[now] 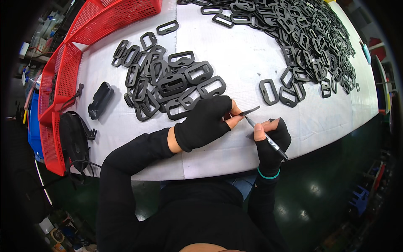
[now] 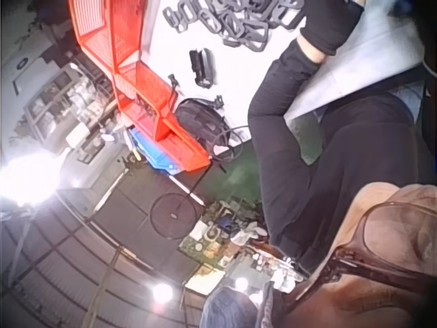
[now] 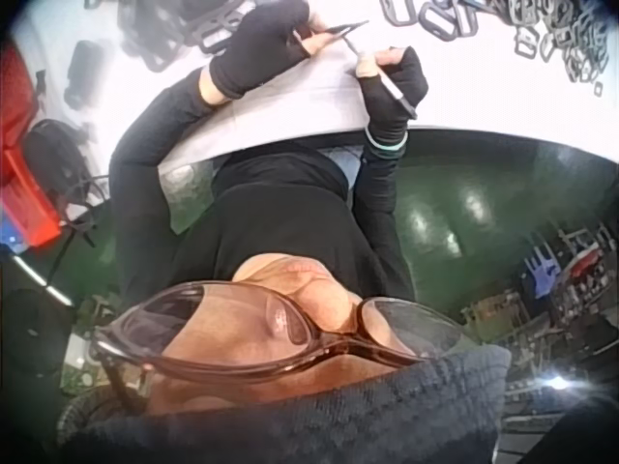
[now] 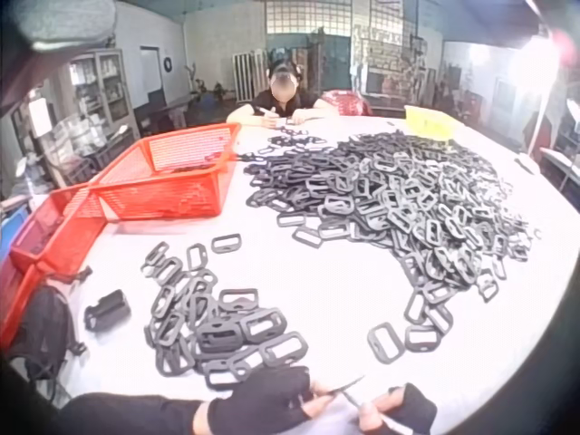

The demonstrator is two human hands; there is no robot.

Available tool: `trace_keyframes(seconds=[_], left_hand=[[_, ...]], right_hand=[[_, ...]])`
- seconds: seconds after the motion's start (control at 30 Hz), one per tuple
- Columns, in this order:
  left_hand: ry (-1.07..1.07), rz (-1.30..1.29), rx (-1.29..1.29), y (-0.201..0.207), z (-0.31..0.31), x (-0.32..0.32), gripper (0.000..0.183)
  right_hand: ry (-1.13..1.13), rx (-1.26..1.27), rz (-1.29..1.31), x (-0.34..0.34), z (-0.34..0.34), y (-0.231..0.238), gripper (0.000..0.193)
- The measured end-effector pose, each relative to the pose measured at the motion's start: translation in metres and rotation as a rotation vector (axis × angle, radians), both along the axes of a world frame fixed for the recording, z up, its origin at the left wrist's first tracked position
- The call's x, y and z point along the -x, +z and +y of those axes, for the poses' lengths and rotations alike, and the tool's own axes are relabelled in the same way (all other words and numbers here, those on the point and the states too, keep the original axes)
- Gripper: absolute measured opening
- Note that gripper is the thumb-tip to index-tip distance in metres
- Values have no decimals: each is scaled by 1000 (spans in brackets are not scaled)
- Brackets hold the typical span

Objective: The person uses a pen to mark small black plastic buckle-like components on a work surface, handling them one by one from a large pile and moving them into a smaller group.

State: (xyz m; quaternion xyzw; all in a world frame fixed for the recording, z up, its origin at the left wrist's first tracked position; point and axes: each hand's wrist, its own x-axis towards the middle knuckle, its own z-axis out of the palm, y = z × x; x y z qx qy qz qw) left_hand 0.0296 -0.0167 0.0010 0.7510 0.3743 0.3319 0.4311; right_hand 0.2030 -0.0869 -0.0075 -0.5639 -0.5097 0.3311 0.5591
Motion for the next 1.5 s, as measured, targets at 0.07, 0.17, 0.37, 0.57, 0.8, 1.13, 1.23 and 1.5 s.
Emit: trace_keyframes(seconds=[0.07, 0.17, 0.37, 0.57, 0.8, 1.13, 1.23, 1.5], left_hand=[[-20, 17, -74, -1, -6, 0, 11], [-101, 103, -259, -3, -12, 4, 14], [-170, 174, -406, -10, -17, 6, 17], [-222, 237, -392, -9, -16, 9, 26], [-226, 260, -399, -8, -16, 9, 25], [-149, 188, -326, -5, -13, 6, 19], [24, 9, 14, 16, 0, 6, 9], [376, 483, -335, 41, 60, 55, 12]], right_hand=[[-1, -3, 9, 0, -1, 0, 15], [4, -4, -12, 1, -2, -2, 15], [26, -13, -64, 1, -2, 0, 14], [43, -37, -87, 0, 0, -2, 14], [47, -46, -143, -1, 0, -1, 14], [38, -6, 69, -3, -2, 3, 17], [9, -22, 37, -8, -4, -2, 19], [-3, -55, 77, -7, -3, -3, 19]])
